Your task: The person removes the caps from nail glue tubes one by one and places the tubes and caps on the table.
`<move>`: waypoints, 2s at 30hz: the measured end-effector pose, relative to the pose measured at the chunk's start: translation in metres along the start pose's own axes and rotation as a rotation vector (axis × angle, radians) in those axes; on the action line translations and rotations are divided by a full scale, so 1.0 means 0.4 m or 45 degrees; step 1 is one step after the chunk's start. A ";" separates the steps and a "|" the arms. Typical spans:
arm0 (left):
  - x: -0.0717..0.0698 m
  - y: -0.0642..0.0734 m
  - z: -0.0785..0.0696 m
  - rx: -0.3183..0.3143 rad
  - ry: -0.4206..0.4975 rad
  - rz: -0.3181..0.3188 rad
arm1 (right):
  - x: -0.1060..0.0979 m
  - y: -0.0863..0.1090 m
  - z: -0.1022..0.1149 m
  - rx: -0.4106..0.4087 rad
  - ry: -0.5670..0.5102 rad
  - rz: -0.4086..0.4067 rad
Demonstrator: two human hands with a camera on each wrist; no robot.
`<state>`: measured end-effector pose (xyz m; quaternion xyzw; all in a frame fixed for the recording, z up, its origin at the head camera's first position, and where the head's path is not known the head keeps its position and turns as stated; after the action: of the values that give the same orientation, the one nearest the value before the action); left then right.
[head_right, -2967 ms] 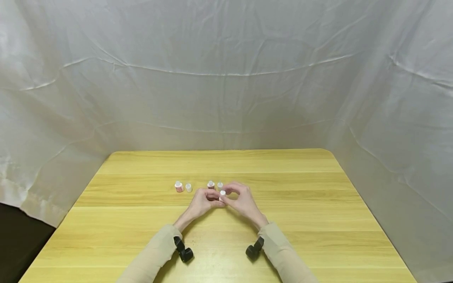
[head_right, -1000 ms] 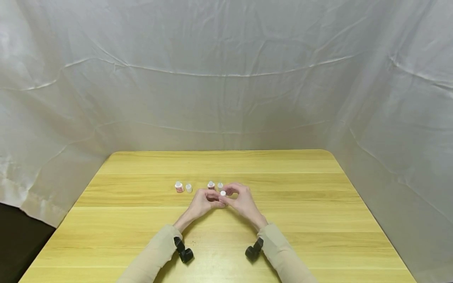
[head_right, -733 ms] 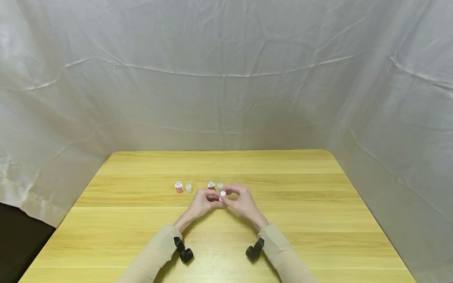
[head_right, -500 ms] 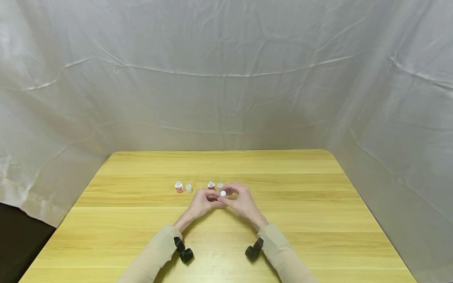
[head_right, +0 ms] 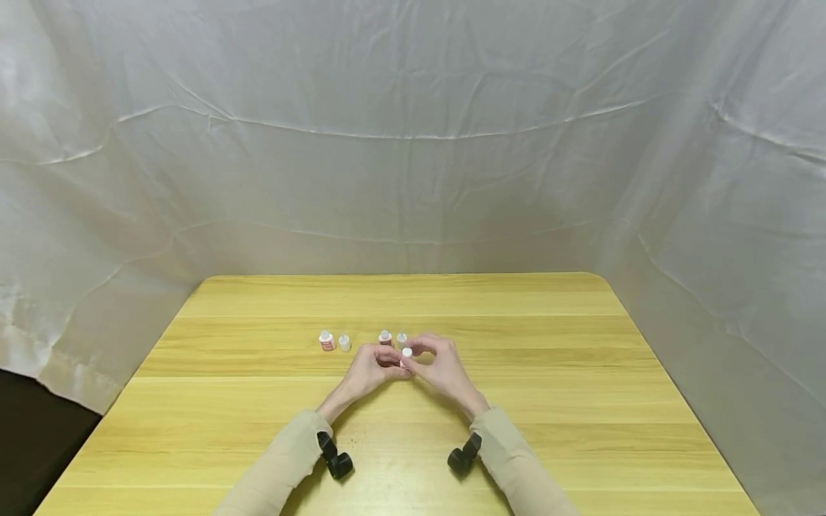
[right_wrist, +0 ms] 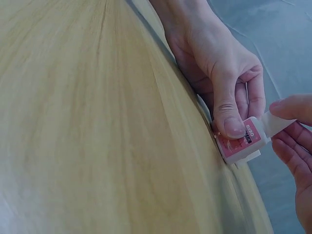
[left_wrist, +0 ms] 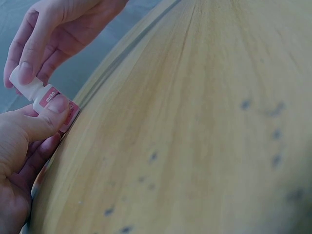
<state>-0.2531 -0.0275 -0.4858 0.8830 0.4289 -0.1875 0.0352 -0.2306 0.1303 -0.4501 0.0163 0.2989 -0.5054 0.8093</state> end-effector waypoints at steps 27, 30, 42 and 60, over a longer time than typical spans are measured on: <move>0.000 0.000 0.002 0.013 0.022 0.019 | 0.000 0.002 0.001 -0.053 0.077 -0.029; 0.000 0.000 0.001 0.002 0.018 0.014 | -0.003 0.004 0.008 -0.030 0.060 -0.002; 0.000 -0.001 0.000 -0.022 -0.003 0.006 | -0.009 0.004 0.006 -0.052 -0.032 0.040; 0.000 -0.007 0.013 0.018 -0.026 -0.006 | -0.021 0.008 0.017 -0.084 -0.073 -0.002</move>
<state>-0.2570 -0.0269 -0.4903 0.8803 0.4292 -0.1996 0.0327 -0.2273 0.1367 -0.4412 -0.0252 0.2923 -0.4961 0.8172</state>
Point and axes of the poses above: each hand's wrist, its own y-axis away from the middle knuckle, its own x-axis out of the palm, z = x × y, the point moved 2 cm from there along -y, towards the middle knuckle, and after that the axes turned 13 degrees about z, right-handed, at the moved point
